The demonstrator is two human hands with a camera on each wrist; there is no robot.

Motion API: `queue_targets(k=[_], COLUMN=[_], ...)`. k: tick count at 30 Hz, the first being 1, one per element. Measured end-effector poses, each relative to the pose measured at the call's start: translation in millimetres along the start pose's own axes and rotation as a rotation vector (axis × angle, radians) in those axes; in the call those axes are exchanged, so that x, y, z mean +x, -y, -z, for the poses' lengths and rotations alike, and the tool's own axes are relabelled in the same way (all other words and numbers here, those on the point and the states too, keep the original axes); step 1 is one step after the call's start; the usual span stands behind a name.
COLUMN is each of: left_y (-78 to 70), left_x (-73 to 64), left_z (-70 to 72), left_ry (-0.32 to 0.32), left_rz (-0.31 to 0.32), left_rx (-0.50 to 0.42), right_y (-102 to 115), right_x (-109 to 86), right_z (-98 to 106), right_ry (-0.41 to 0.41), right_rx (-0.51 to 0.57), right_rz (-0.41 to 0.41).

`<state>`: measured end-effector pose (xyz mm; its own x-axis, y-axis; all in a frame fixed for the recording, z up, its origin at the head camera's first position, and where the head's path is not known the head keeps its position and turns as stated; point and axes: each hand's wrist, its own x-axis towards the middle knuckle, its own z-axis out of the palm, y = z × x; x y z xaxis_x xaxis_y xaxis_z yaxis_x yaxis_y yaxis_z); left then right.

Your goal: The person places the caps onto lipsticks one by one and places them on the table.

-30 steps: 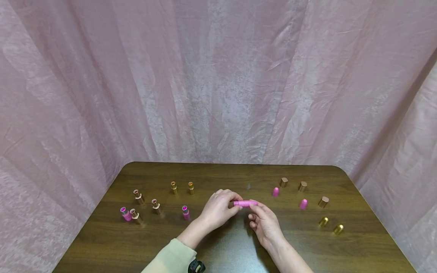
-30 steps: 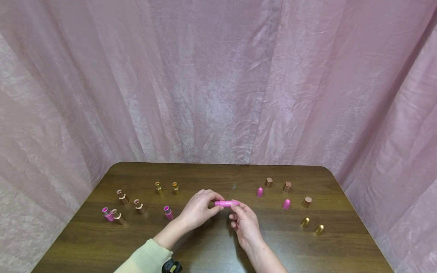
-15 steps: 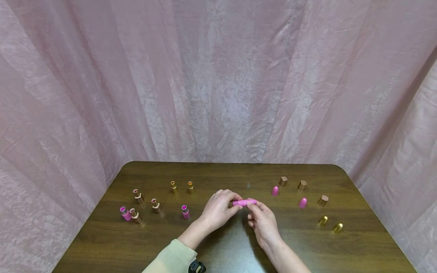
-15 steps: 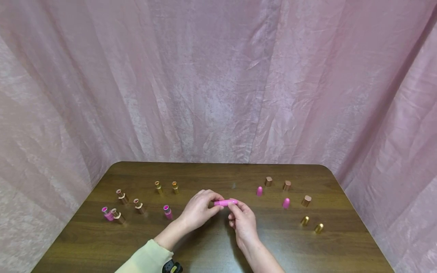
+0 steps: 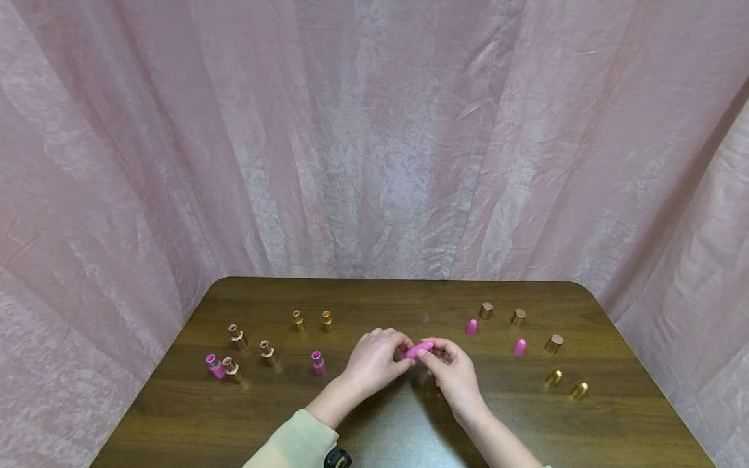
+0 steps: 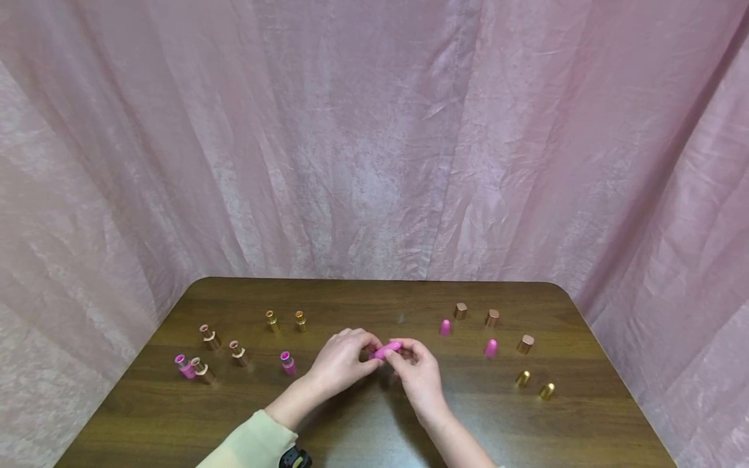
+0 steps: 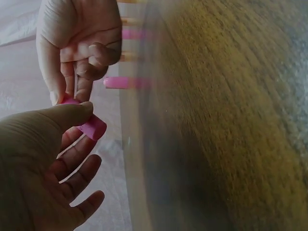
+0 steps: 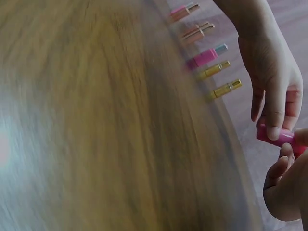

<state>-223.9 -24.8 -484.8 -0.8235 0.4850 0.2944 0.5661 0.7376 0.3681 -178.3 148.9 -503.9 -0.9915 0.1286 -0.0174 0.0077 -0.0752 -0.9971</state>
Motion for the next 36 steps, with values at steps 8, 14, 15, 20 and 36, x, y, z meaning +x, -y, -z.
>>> queue_targets(k=[8,14,15,20,36], left_y=[3.9,8.5,9.5,13.7,27.8], left_x=[12.3,32.9,36.1,51.1,74.0], left_z=[-9.9,-19.6,-22.0,-33.2,-51.5], left_ry=[0.03,0.03,0.026,0.021,-0.061], left_rz=[0.027,0.136,0.157,0.251,0.319], left_rx=[-0.036,-0.162,-0.175,-0.215,-0.183], right_y=[7.3,9.3,8.4,0.4,-5.0], right_x=[3.7,2.0,1.0,-4.4,-10.8], right_z=[25.3,56.1,61.2,81.8,104.5], right_ry=[0.075,0.068,0.068,0.082,0.065], right_rx=[-0.313,-0.726,-0.824,-1.162,-1.289], right_rz=[0.14,0.294,0.334,0.535,0.622])
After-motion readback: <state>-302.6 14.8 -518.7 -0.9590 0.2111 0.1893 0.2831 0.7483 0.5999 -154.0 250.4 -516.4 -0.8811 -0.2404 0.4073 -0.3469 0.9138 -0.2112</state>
